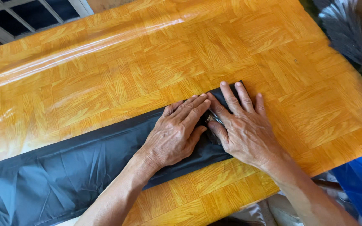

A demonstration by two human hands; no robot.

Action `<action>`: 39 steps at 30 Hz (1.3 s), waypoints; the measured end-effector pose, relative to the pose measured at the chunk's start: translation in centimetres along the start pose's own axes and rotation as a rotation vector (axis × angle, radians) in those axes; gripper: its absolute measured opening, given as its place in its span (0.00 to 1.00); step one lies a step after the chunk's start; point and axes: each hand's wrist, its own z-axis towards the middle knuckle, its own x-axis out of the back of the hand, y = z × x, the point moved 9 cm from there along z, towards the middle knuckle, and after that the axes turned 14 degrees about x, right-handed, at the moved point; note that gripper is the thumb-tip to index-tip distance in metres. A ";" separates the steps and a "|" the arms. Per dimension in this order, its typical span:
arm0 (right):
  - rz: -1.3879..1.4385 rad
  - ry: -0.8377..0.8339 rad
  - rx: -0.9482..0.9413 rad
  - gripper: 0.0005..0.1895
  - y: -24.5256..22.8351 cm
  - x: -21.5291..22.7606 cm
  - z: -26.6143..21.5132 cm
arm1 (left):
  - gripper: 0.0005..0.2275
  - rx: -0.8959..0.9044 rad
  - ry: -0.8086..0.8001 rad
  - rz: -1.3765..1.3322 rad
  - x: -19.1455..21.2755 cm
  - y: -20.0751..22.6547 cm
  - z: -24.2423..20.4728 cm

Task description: The person folds a black plastic garment by hand on a wooden table, smoothing the surface and repeatedly folding the edges inward to form a flat rectangle.

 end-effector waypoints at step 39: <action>0.111 0.178 0.107 0.18 4.5 1.2 0.2 | 0.21 -0.150 -0.074 0.169 -3.8 0.9 -0.5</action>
